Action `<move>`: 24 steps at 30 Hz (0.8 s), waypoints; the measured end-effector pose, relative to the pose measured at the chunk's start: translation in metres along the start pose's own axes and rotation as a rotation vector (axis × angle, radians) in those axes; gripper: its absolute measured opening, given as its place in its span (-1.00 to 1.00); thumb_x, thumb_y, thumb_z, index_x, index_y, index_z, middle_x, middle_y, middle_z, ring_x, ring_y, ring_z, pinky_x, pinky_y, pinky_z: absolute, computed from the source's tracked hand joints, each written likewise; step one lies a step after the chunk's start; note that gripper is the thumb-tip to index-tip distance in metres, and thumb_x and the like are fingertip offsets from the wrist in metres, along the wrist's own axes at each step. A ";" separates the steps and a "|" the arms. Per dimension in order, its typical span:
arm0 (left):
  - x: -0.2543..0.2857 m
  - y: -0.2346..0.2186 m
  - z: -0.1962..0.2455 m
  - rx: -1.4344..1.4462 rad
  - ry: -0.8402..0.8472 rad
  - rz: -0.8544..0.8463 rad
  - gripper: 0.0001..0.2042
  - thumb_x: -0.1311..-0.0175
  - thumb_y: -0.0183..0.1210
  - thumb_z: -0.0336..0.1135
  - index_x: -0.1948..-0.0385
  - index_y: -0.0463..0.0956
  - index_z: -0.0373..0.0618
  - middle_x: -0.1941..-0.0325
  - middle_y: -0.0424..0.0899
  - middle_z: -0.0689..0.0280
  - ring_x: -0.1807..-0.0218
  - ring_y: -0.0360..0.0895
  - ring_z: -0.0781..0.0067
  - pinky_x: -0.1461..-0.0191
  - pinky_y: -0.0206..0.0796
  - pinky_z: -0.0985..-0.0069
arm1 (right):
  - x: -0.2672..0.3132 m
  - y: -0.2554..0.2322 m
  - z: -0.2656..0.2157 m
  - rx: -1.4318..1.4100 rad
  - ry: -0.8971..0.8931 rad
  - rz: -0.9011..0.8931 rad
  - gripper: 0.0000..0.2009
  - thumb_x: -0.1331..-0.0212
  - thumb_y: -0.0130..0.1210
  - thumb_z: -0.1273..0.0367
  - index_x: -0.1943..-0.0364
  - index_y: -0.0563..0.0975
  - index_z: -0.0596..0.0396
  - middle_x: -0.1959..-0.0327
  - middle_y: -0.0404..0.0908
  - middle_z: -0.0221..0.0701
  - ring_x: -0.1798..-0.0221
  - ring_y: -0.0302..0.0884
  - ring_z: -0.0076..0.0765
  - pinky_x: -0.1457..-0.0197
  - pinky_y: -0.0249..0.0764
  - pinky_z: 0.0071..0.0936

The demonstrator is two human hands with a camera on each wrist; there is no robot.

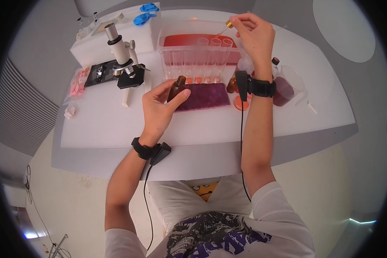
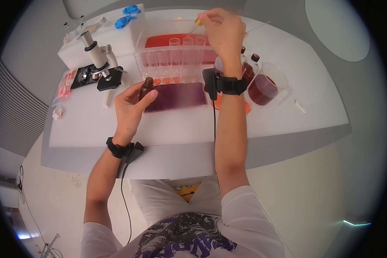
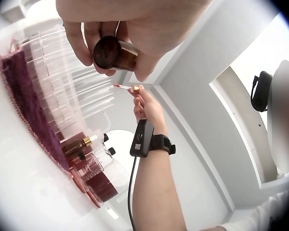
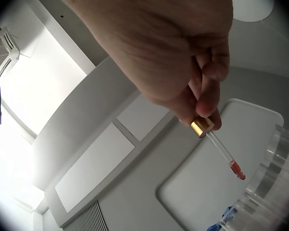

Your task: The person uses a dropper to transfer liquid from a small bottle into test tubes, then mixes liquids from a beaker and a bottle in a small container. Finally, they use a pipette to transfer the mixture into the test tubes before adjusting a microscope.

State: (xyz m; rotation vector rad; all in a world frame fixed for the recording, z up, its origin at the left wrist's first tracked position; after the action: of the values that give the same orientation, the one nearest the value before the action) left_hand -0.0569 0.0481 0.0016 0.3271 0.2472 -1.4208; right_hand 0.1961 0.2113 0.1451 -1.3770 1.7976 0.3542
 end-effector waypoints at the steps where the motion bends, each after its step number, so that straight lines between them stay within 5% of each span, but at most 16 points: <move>1: 0.000 0.000 -0.001 -0.004 -0.004 0.003 -0.64 -0.45 0.48 -0.44 -0.23 0.74 -0.32 -0.16 0.87 0.26 -0.08 0.70 0.62 -0.27 0.51 0.56 | 0.000 0.000 0.001 0.000 0.002 0.000 -0.76 -0.30 0.48 0.16 0.20 0.85 0.02 0.28 0.93 -0.32 0.22 0.90 -0.33 0.13 0.69 -0.39; 24: 0.000 -0.002 -0.006 -0.018 -0.010 0.012 -0.63 -0.45 0.48 -0.44 -0.23 0.73 -0.33 -0.17 0.87 0.23 -0.09 0.70 0.60 -0.25 0.53 0.56 | 0.000 0.000 0.000 0.025 0.010 0.011 -0.73 -0.27 0.51 0.13 0.23 0.84 0.04 0.31 0.92 -0.34 0.26 0.88 -0.38 0.15 0.69 -0.41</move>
State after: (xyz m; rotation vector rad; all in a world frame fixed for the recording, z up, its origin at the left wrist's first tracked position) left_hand -0.0584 0.0502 -0.0040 0.3063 0.2496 -1.4074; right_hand 0.1965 0.2114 0.1449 -1.3538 1.8127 0.3300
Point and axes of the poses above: each hand's wrist, its own x-axis away from the middle knuckle, its own y-axis out of the palm, z = x × y, the point moved 8 cm from there along -x, towards the middle knuckle
